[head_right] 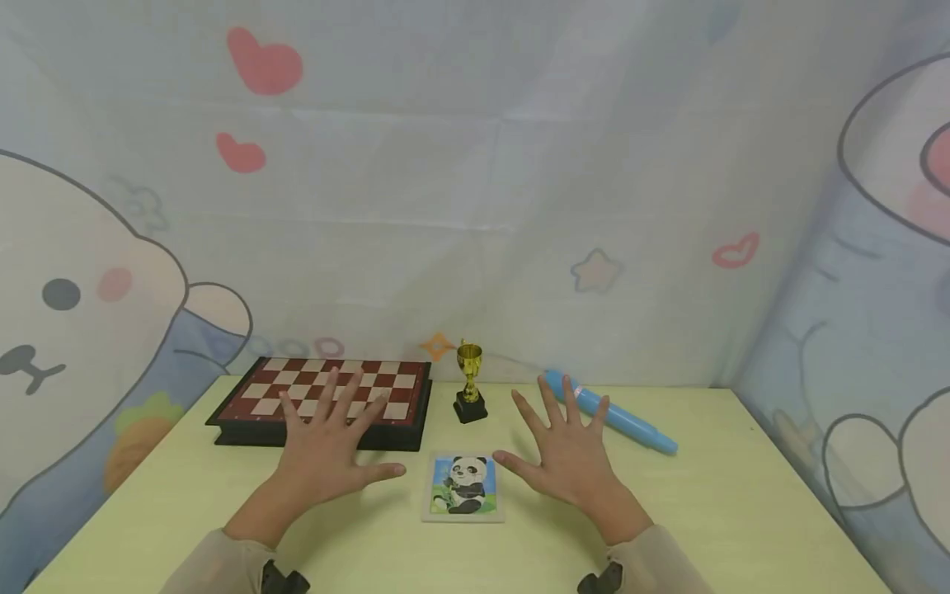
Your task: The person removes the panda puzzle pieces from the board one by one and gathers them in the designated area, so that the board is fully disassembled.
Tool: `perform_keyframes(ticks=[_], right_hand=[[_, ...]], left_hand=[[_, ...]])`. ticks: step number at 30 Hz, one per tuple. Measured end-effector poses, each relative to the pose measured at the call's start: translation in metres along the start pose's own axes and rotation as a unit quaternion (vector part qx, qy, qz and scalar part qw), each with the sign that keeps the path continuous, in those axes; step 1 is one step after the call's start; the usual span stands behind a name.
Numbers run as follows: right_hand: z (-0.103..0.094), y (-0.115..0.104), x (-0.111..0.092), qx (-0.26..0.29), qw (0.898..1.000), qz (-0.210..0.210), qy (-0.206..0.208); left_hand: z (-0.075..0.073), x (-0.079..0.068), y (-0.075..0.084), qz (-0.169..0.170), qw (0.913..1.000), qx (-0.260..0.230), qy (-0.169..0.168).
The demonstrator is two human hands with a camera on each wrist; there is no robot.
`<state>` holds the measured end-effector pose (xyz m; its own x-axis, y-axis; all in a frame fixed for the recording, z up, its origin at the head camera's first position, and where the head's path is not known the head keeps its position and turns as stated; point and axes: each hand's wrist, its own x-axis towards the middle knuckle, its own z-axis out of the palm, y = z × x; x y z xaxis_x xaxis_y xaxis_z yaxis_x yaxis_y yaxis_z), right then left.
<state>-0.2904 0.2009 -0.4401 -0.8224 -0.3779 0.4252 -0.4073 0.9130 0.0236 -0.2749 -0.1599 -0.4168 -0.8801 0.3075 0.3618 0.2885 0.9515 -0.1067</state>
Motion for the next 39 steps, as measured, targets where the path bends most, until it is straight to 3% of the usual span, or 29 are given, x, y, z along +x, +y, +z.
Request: perform_keyframes(ticks=[3,5,8,11,13,15,18,22,25,27,34,39], right_hand=[[0.003,-0.007,0.0,0.091,0.995,-0.016,0.024],[0.009,-0.014,0.0,0.185,0.982,-0.034,0.028],[0.026,-0.029,0.003,0.298,0.953,-0.063,0.005],[0.046,-0.043,0.01,0.351,0.932,-0.08,-0.033],[0.058,-0.05,0.015,0.361,0.927,-0.09,-0.049],[0.066,-0.055,0.018,0.365,0.924,-0.098,-0.052],[0.073,-0.059,0.021,0.357,0.927,-0.105,-0.039],[0.073,-0.061,0.024,0.357,0.928,-0.099,-0.028],[0.071,-0.063,0.025,0.359,0.927,-0.1,-0.038],[0.068,-0.064,0.024,0.361,0.926,-0.105,-0.041],[0.066,-0.066,0.025,0.334,0.936,-0.107,-0.02],[0.07,-0.067,0.026,0.34,0.935,-0.101,-0.021]], left_hand=[[-0.002,0.0,0.004,0.014,0.9987,-0.047,0.015],[-0.003,-0.001,0.01,0.04,0.9921,-0.119,0.005],[0.001,-0.002,0.022,0.088,0.9638,-0.242,-0.068],[0.019,-0.004,0.029,0.099,0.9287,-0.323,-0.154],[0.037,-0.006,0.031,0.095,0.9139,-0.354,-0.174],[0.053,-0.009,0.032,0.095,0.9062,-0.377,-0.167],[0.066,-0.011,0.034,0.101,0.9051,-0.386,-0.147],[0.069,-0.011,0.035,0.116,0.9214,-0.352,-0.119],[0.069,-0.012,0.036,0.114,0.9284,-0.336,-0.111],[0.068,-0.013,0.037,0.108,0.9307,-0.331,-0.111],[0.067,-0.012,0.039,0.099,0.9333,-0.324,-0.118],[0.066,-0.012,0.038,0.102,0.935,-0.318,-0.12]])
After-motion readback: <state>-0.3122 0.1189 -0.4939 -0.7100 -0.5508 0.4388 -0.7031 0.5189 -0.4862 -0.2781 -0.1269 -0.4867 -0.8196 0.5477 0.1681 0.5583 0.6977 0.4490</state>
